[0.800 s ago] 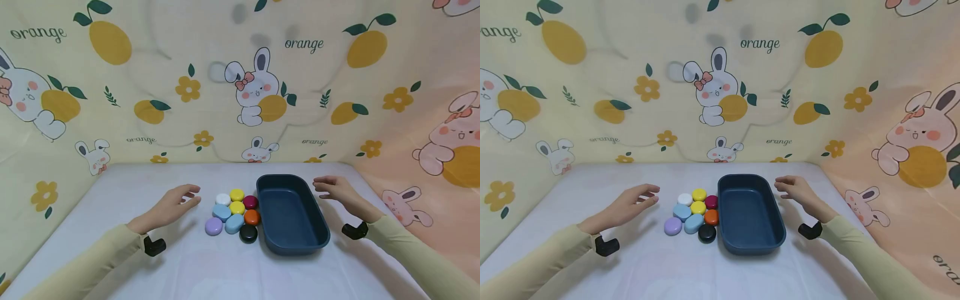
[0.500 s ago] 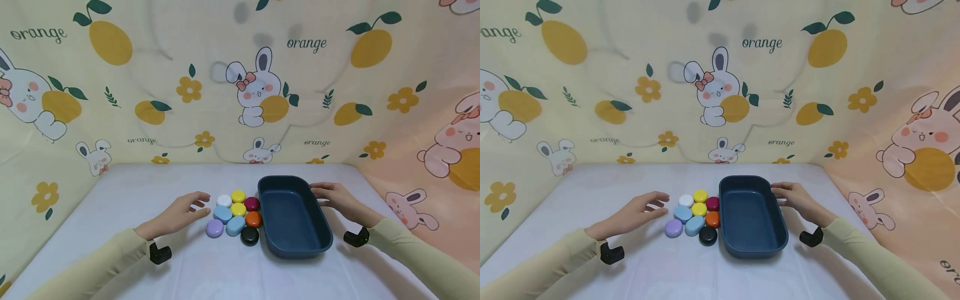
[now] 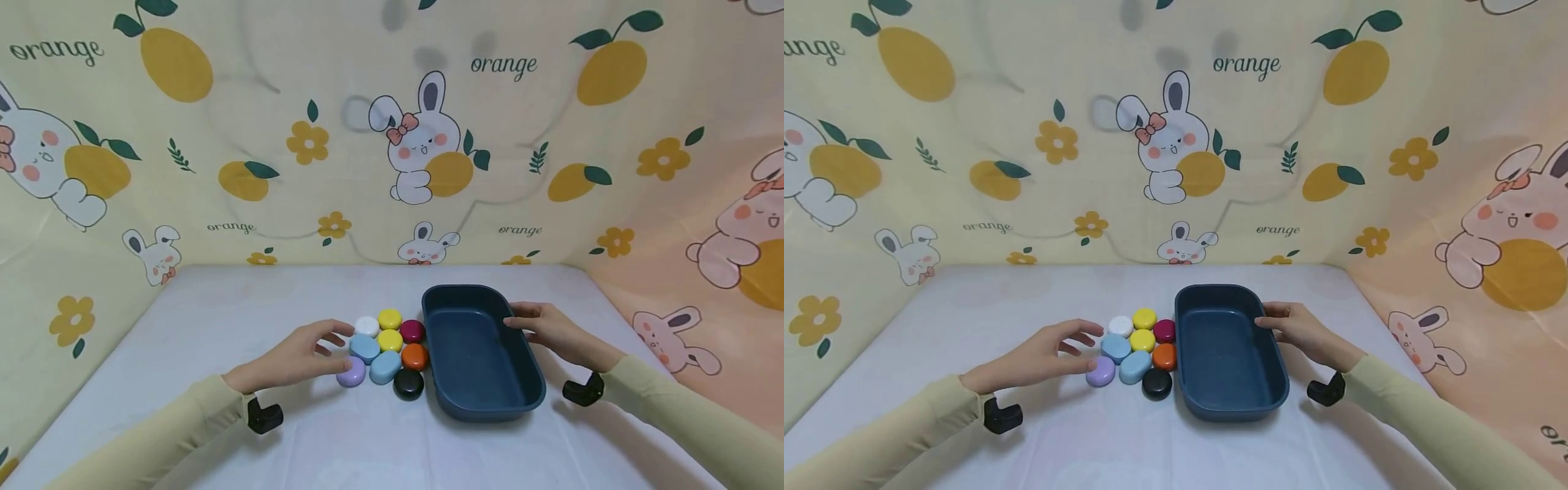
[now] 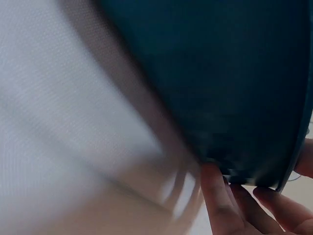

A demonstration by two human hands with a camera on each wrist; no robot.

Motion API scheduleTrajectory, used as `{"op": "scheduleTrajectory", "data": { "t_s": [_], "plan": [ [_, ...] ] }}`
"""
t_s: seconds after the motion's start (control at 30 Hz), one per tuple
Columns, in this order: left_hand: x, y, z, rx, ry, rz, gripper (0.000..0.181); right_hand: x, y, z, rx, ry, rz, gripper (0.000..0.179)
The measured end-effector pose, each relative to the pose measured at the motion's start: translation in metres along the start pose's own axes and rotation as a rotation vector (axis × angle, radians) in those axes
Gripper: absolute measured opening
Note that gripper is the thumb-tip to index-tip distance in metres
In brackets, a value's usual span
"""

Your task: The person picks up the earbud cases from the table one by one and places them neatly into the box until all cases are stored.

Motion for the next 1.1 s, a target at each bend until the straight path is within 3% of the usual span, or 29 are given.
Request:
{"op": "scheduleTrajectory", "data": {
  "t_s": [0.43,1.1],
  "plan": [
    [0.002,-0.001,-0.005,0.039,0.036,-0.003,0.063,-0.016,0.006,-0.004,0.043,0.037,-0.019,0.061],
    [0.006,0.000,-0.010,0.065,0.056,0.012,0.054,-0.033,0.007,-0.008,0.138,0.049,-0.062,0.056]
  ]
}}
Point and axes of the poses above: each hand's wrist, its own x-axis towards the middle knuckle, its own z-axis out of the back of the hand, y = z × x, the point moved 3 cm from there along x, towards the middle knuckle, and after that the axes turned 8 degrees about z, right-handed, at the moved point
